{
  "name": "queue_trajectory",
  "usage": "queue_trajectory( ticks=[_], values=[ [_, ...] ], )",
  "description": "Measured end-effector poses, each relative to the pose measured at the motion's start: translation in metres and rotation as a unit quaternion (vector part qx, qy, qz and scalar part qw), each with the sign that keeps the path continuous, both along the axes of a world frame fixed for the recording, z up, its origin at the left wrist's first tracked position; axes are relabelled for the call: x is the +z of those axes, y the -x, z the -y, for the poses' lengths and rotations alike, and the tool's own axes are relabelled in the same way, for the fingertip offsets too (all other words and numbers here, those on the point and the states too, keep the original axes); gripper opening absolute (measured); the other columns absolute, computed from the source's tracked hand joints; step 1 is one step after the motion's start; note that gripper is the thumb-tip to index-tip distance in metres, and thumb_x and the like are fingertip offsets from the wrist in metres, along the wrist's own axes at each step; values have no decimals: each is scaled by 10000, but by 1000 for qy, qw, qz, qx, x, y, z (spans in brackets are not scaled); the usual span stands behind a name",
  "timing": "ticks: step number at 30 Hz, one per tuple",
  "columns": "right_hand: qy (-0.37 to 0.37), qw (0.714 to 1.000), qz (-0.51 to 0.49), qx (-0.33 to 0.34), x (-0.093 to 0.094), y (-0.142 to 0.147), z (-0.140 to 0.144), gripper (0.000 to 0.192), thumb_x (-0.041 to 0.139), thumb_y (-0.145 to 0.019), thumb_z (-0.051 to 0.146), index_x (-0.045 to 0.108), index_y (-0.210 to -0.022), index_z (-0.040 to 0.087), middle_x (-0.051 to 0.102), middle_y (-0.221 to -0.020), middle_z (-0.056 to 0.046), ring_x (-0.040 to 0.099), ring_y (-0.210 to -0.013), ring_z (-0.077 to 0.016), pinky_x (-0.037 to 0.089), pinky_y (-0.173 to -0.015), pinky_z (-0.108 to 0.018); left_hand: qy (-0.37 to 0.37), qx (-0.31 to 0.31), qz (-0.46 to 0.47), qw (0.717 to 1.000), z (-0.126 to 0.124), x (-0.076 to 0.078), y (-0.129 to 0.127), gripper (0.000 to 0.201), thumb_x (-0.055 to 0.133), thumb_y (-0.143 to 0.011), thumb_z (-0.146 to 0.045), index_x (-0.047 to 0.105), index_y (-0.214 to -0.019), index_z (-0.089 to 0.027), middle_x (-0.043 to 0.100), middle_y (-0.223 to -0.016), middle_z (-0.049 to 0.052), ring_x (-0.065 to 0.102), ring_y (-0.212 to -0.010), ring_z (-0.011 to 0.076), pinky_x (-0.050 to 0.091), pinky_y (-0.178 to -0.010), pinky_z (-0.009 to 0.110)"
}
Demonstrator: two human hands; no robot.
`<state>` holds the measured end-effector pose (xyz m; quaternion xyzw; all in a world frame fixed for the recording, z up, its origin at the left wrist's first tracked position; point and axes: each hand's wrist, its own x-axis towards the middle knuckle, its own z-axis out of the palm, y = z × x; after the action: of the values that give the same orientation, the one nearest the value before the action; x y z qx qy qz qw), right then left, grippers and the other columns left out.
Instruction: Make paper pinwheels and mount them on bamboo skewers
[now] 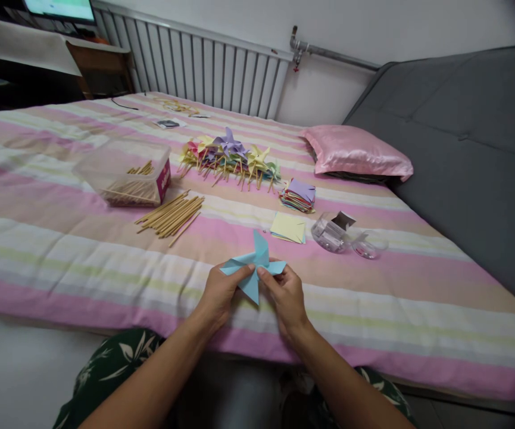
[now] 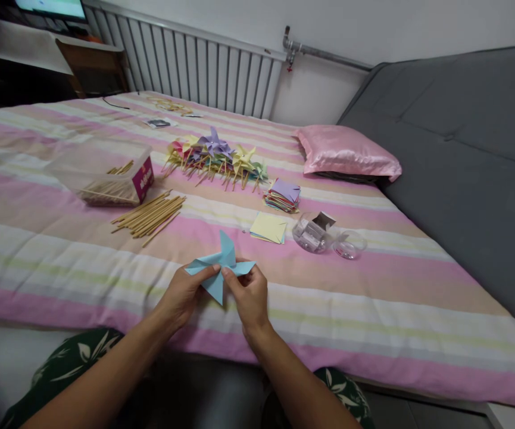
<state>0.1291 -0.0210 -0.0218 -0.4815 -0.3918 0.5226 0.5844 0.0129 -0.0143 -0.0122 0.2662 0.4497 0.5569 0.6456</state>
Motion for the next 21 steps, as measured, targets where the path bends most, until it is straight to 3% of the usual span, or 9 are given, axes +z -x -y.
queue_trajectory(
  ticks=[3,10,15,21],
  values=[
    [32,999,-8,7,-1,0,1,249,712,-635,355,603,-699,140,610,-660,-10,528,-598,-120,438,-604,-262,-5,6,-4,1000,2,-2,-5,187,762,-586,-220,686,-726,-122,659,-651,11,557,-580,101,434,-576,208],
    [62,996,-63,3,-4,-7,-4,243,734,-599,333,573,-626,153,558,-574,17,484,-532,-113,405,-559,-262,-8,-49,-11,999,5,0,-6,230,746,-612,-243,696,-793,-110,666,-727,52,572,-641,129,445,-623,239],
    [111,986,-87,85,6,-27,-15,215,730,-592,285,563,-627,153,546,-572,14,469,-520,-110,395,-546,-260,-25,-146,-88,985,1,10,10,219,696,-664,-322,695,-775,-133,621,-696,33,528,-631,120,405,-552,215],
    [109,982,12,155,12,-37,-16,246,721,-586,301,529,-542,155,481,-495,41,404,-459,-82,322,-476,-231,-17,-167,-141,976,0,13,11,239,682,-658,-365,662,-625,-129,505,-499,-27,367,-457,61,247,-447,196]
  ],
)
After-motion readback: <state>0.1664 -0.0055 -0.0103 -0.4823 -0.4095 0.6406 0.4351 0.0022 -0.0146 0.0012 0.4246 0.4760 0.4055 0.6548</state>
